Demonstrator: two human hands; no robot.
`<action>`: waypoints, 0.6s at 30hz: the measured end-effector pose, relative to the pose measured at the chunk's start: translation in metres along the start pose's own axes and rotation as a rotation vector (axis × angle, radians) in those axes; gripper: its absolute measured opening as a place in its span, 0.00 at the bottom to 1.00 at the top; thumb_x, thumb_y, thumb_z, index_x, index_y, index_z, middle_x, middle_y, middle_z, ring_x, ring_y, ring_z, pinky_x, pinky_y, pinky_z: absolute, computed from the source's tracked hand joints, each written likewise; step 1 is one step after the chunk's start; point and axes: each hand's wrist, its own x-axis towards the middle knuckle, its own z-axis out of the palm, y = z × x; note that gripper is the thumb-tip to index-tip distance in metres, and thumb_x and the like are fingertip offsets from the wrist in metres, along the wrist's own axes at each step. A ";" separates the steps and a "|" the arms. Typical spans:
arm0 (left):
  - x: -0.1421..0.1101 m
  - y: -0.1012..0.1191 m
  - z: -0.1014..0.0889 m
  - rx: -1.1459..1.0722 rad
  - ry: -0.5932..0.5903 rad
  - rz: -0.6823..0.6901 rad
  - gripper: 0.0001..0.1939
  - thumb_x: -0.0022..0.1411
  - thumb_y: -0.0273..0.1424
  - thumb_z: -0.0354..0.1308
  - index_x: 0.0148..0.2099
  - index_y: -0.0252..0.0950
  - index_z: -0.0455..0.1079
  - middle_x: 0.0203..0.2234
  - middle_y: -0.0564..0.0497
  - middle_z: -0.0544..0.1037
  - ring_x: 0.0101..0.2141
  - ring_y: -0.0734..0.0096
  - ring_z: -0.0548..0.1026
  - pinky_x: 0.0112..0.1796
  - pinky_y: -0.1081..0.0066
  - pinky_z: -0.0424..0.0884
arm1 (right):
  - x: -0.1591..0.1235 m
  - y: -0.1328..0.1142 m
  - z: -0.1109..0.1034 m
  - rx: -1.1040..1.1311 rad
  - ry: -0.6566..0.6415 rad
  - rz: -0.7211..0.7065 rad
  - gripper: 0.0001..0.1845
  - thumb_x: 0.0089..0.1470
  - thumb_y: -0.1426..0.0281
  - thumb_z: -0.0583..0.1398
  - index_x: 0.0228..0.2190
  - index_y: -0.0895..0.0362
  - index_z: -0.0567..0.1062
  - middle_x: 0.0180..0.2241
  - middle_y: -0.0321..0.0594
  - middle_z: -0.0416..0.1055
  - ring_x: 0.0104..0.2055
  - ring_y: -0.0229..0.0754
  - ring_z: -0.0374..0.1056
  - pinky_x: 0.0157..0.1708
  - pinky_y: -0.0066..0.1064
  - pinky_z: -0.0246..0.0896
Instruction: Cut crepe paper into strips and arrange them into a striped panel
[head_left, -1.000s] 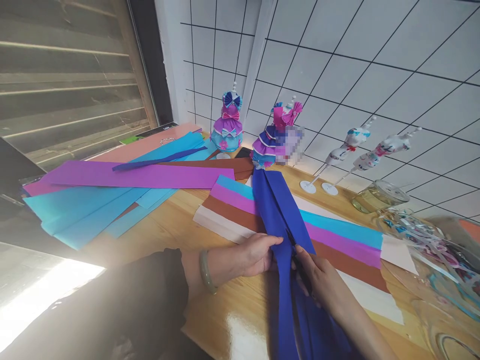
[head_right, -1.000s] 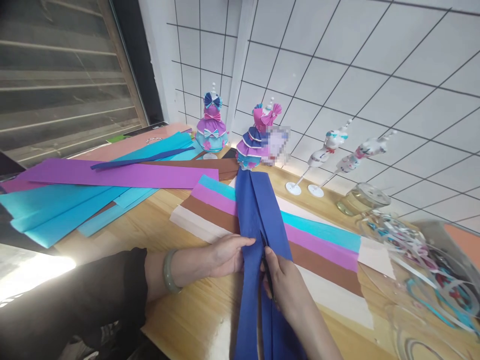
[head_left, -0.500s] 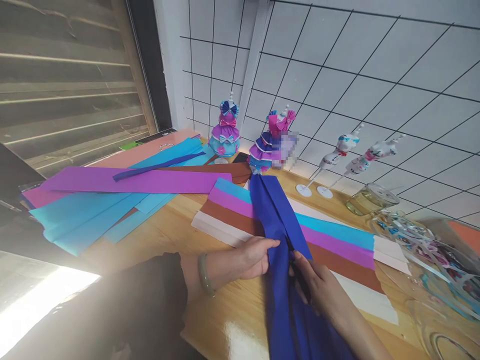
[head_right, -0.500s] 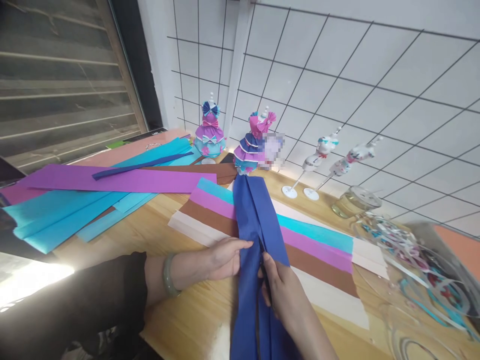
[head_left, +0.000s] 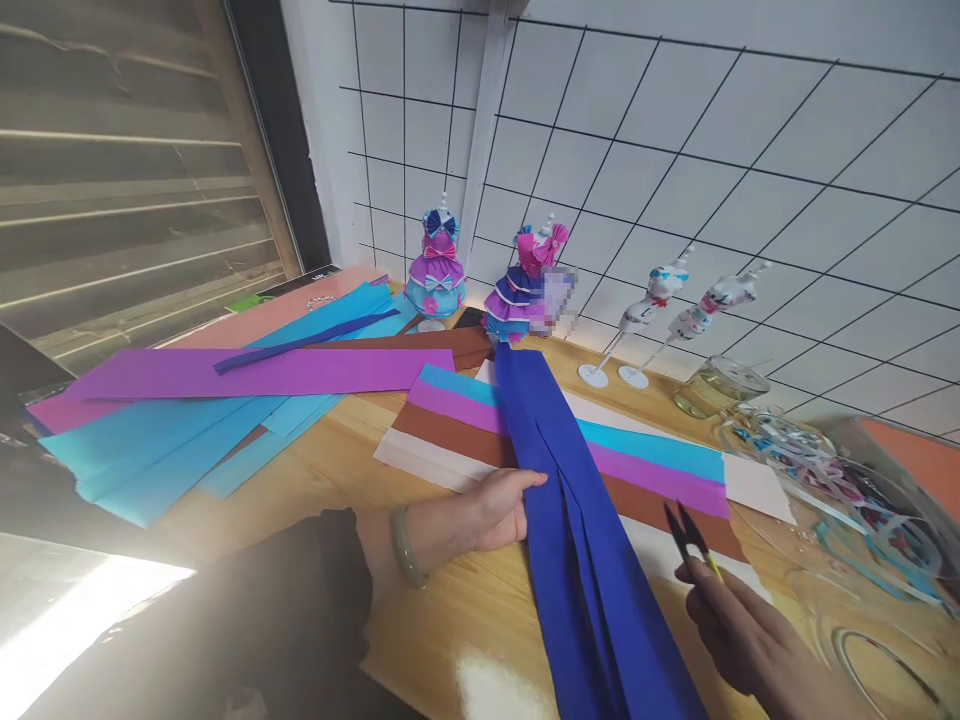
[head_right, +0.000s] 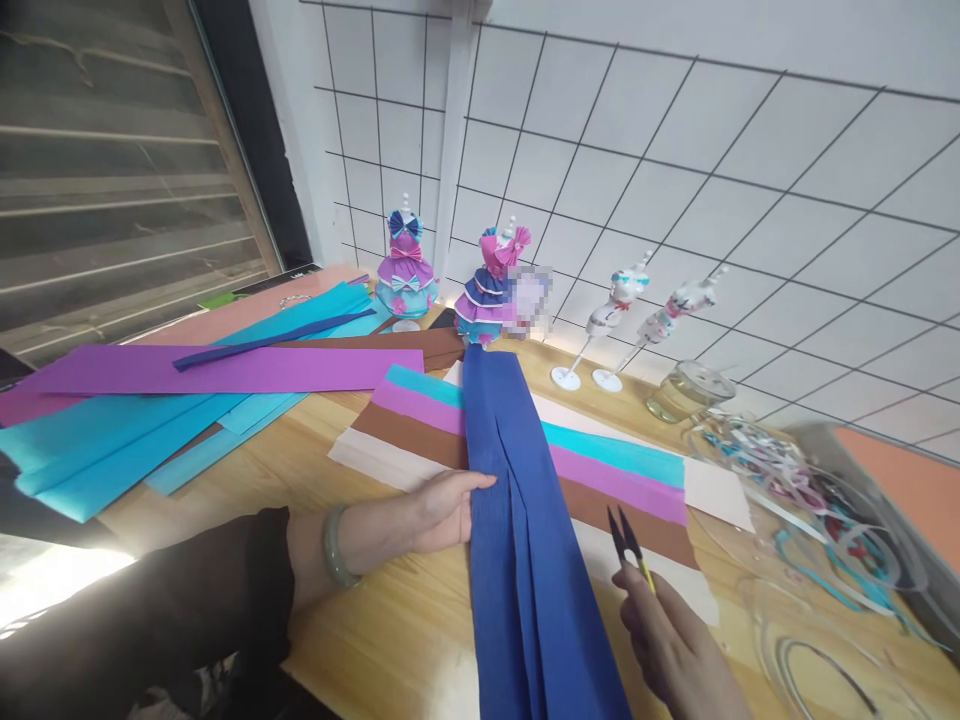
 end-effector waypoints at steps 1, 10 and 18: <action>0.000 0.000 0.001 -0.005 -0.016 -0.004 0.16 0.59 0.26 0.48 0.48 0.26 0.66 0.37 0.40 0.76 0.39 0.64 0.74 0.44 0.62 0.66 | 0.004 0.007 0.002 -0.033 0.001 -0.003 0.23 0.48 0.47 0.51 0.25 0.54 0.68 0.19 0.36 0.68 0.21 0.40 0.63 0.19 0.29 0.57; 0.001 -0.002 -0.001 -0.053 -0.025 -0.015 0.15 0.58 0.26 0.49 0.47 0.26 0.66 0.36 0.41 0.76 0.37 0.65 0.75 0.43 0.65 0.66 | 0.015 0.026 0.015 -0.244 -0.095 -0.143 0.18 0.47 0.53 0.55 0.26 0.56 0.70 0.26 0.40 0.76 0.32 0.51 0.71 0.29 0.34 0.61; -0.011 -0.010 0.010 0.044 -0.065 -0.084 0.13 0.58 0.27 0.49 0.44 0.26 0.68 0.31 0.42 0.76 0.32 0.66 0.75 0.42 0.62 0.65 | -0.002 0.039 -0.021 -0.382 0.022 -0.139 0.18 0.46 0.51 0.54 0.29 0.51 0.71 0.26 0.37 0.75 0.31 0.48 0.71 0.29 0.31 0.62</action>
